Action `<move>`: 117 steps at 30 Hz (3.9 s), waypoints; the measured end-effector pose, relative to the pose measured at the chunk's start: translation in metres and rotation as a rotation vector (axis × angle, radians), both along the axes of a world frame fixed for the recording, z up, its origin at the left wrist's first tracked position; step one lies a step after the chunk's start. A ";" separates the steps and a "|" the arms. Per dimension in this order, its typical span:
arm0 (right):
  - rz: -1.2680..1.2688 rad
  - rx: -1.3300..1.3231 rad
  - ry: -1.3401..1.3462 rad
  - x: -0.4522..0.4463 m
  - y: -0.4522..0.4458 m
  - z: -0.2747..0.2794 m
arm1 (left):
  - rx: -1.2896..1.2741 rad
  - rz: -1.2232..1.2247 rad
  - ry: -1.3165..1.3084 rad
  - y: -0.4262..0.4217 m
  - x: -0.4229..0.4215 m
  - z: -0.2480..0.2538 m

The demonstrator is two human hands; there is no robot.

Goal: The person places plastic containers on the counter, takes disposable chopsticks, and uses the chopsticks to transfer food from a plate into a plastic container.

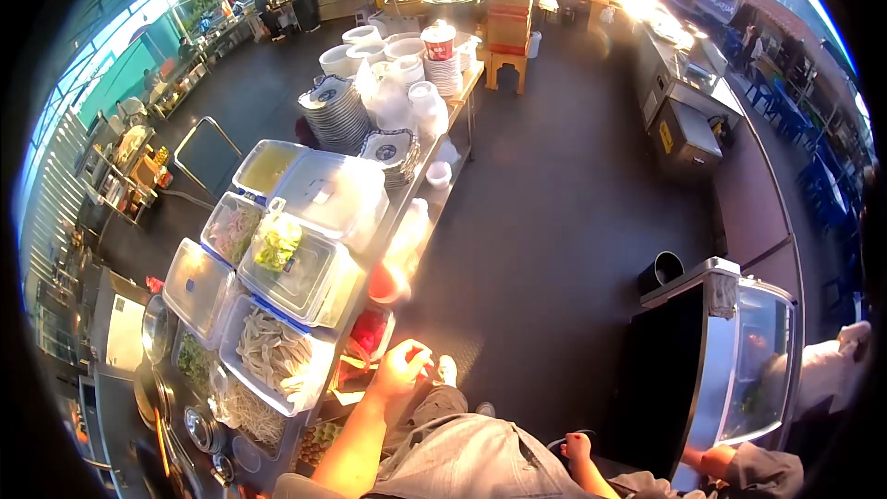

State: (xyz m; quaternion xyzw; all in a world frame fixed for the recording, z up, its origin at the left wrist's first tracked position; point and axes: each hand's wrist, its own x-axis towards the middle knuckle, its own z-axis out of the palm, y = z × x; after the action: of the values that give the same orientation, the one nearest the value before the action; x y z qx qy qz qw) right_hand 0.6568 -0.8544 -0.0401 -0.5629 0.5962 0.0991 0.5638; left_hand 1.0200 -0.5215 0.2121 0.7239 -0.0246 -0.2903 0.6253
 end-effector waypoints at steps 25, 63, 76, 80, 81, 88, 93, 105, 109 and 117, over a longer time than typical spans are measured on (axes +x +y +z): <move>0.250 0.116 0.184 0.692 -0.258 -0.005 | 0.035 0.310 0.039 -0.192 0.555 -0.060; 1.539 0.060 0.026 1.054 -0.261 0.013 | 0.235 1.133 -0.039 -0.185 0.418 -0.093; 1.944 0.180 0.243 1.105 -0.116 0.026 | -0.082 1.916 0.411 -0.290 0.281 -0.088; 2.055 0.151 0.270 1.101 -0.095 0.026 | -0.050 2.076 0.401 -0.335 0.262 -0.094; 2.069 0.139 0.285 1.101 -0.091 0.025 | -0.054 2.104 0.397 -0.341 0.258 -0.096; 3.217 0.015 -0.430 1.091 -0.029 -0.006 | -0.097 2.215 0.301 -0.351 0.204 -0.106; 2.787 -0.086 0.192 0.920 0.078 0.004 | -0.123 2.342 0.283 -0.360 0.126 -0.111; 2.886 -0.014 0.170 0.693 0.212 0.024 | -0.339 2.685 0.296 -0.334 -0.063 -0.083; 2.977 -0.097 0.183 0.626 0.264 0.020 | -0.448 2.743 0.383 -0.303 -0.125 -0.084; 3.238 -0.124 0.162 0.447 0.424 0.007 | -0.289 2.991 0.432 -0.204 -0.289 -0.058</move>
State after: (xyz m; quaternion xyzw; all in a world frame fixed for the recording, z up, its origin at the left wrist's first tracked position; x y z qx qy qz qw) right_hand 1.1041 -0.4305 -0.0328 0.5821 0.5596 -0.5622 0.1789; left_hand 0.7306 -0.7256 0.1540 -0.0383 0.7722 0.4993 0.3912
